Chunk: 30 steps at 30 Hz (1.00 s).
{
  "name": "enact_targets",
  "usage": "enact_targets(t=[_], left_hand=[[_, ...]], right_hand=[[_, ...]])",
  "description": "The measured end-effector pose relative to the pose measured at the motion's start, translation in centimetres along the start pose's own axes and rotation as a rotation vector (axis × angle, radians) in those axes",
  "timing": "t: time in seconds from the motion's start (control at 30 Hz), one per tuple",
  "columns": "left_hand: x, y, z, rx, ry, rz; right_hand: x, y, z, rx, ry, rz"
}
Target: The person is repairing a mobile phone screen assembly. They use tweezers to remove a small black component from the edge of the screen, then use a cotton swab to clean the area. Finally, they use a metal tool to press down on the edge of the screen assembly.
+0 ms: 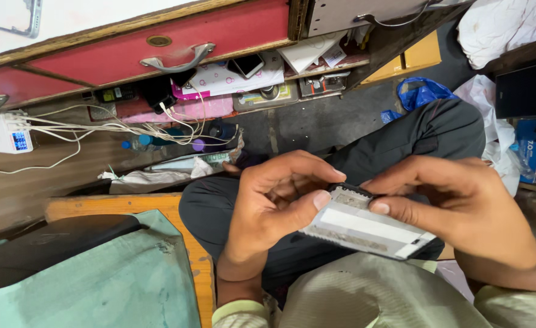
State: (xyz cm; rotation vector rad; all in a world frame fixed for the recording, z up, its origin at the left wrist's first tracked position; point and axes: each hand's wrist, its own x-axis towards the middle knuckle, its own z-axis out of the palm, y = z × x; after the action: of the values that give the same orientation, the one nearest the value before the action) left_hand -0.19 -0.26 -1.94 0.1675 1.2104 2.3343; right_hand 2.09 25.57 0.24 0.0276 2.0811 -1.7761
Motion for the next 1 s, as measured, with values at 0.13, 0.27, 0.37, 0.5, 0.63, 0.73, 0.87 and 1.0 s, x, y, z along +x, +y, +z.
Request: enact_targets(t=[0.13, 0.27, 0.37, 0.5, 0.63, 0.73, 0.87, 1.0], left_hand=[[0.5, -0.6, 0.5, 0.37, 0.059, 0.184], [0.9, -1.1, 1.0, 0.493, 0.057, 0.29], [1.2, -1.5, 1.4, 0.457, 0.051, 0.309], [1.4, -1.9, 1.6, 0.398, 0.035, 0.313], [1.4, -2.0, 1.5, 0.362, 0.028, 0.307], [1.3, -2.0, 1.5, 0.369, 0.026, 0.319], [1.5, -2.1, 1.6, 0.368, 0.027, 0.328], [1.8, -2.2, 1.7, 0.37, 0.028, 0.341]], right_hand=[[-0.6, -0.7, 0.2, -0.398, 0.122, -0.108], [-0.4, -1.6, 0.3, -0.482, 0.12, -0.398], [-0.1, -2.2, 0.4, -0.503, 0.119, -0.512], [0.0, -2.4, 0.3, -0.539, 0.144, -0.559], [-0.1, -2.3, 0.4, -0.525, 0.155, -0.602], [0.0, -2.1, 0.4, -0.523, 0.148, -0.643], [0.2, -2.0, -0.1, -0.528, 0.114, -0.715], [0.1, -2.1, -0.5, -0.601, 0.072, -0.699]])
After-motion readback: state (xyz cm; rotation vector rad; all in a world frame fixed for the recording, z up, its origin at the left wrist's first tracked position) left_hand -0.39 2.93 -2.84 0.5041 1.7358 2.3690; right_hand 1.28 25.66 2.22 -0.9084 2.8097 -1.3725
